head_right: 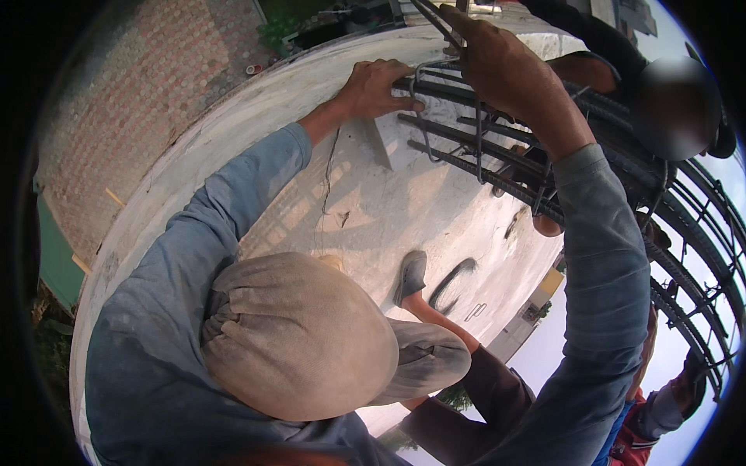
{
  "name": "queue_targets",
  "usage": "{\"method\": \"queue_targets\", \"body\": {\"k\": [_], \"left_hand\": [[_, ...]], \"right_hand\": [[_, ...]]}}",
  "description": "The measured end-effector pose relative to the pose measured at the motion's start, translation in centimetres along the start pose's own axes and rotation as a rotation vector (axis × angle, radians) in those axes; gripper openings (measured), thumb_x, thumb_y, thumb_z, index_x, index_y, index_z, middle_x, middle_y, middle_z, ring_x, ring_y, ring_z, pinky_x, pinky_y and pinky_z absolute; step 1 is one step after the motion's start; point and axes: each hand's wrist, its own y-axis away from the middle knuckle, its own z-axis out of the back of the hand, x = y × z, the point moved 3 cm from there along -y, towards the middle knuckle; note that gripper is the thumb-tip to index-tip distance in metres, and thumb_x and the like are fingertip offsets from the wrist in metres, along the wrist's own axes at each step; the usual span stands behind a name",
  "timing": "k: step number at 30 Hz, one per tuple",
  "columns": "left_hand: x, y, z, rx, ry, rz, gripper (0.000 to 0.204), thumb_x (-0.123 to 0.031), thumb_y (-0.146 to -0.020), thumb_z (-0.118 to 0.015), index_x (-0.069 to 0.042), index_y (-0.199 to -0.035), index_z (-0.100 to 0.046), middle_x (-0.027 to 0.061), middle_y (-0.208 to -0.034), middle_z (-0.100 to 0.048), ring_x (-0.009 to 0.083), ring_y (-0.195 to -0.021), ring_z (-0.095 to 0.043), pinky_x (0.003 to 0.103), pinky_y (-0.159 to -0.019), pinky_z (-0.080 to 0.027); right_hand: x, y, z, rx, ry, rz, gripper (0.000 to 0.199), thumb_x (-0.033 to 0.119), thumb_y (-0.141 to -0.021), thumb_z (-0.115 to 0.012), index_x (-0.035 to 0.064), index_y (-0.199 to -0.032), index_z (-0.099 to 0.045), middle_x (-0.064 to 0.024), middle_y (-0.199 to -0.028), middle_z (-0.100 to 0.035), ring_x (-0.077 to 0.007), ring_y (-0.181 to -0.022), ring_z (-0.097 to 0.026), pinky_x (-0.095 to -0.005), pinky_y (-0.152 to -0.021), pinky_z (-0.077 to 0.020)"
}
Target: The person uses a rebar tying tool to twist and secure wire ties around a vertical rebar cage. They repeatedly wrap wire around intersecting bars and tighten the ties to hold the cage together.
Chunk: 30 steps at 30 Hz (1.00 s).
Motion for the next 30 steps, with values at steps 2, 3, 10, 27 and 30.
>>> {"method": "queue_targets", "body": {"k": [2,3,10,27,30], "left_hand": [[0.2,0.2,-0.1,0.015,0.011,0.042,0.073,-0.064,-0.085,-0.074,-0.007,-0.131,-0.068,0.0141,-0.129,-0.069,0.0321,-0.125,-0.061,0.047,-0.106,-0.045],[0.3,0.3,-0.1,0.044,0.053,0.067,0.072,-0.065,-0.085,-0.074,-0.009,-0.13,-0.069,0.0127,-0.128,-0.069,0.0313,-0.124,-0.061,0.047,-0.107,-0.044],[0.1,1.2,-0.1,-0.063,0.035,0.18,0.07,-0.076,-0.081,-0.069,-0.021,-0.123,-0.074,0.0033,-0.12,-0.072,0.0246,-0.126,-0.06,0.049,-0.112,-0.032],[0.9,1.1,-0.7,-0.185,0.14,0.21,0.083,-0.057,-0.076,-0.087,-0.003,-0.126,-0.05,0.0108,-0.111,-0.077,0.0291,-0.109,-0.071,0.048,-0.112,-0.037],[1.3,1.0,-1.0,-0.14,0.154,0.252,0.092,-0.071,-0.073,-0.08,-0.005,-0.128,-0.048,0.0098,-0.116,-0.075,0.0282,-0.117,-0.068,0.053,-0.117,-0.03]], "right_hand": [[-1.8,0.2,-1.3,0.43,-0.157,-0.338,0.053,0.003,-0.091,-0.063,0.0053,-0.144,-0.057,-0.0144,-0.08,-0.074,-0.0248,-0.066,-0.076,-0.041,-0.064,-0.0628],[-2.2,0.6,-1.9,0.616,-0.251,-0.477,0.055,0.002,-0.089,-0.063,0.0051,-0.144,-0.056,-0.0153,-0.082,-0.074,-0.0251,-0.065,-0.075,-0.0413,-0.063,-0.0627],[-1.4,0.0,-2.2,0.457,-0.068,-0.299,0.053,0.006,-0.092,-0.064,0.011,-0.144,-0.058,-0.02,-0.101,-0.074,-0.0293,-0.08,-0.076,-0.0401,-0.069,-0.0624],[-2.5,-4.8,-1.1,0.221,0.027,-0.107,0.021,0.009,-0.093,-0.064,0.0029,-0.111,-0.072,-0.0208,-0.098,-0.072,-0.0311,-0.09,-0.075,-0.036,-0.076,-0.0588],[-2.3,-4.5,-5.1,0.748,0.564,0.326,0.033,0.009,-0.094,-0.064,0.0129,-0.126,-0.072,-0.0181,-0.098,-0.074,-0.0312,-0.089,-0.074,-0.0304,-0.074,-0.0567]]}}
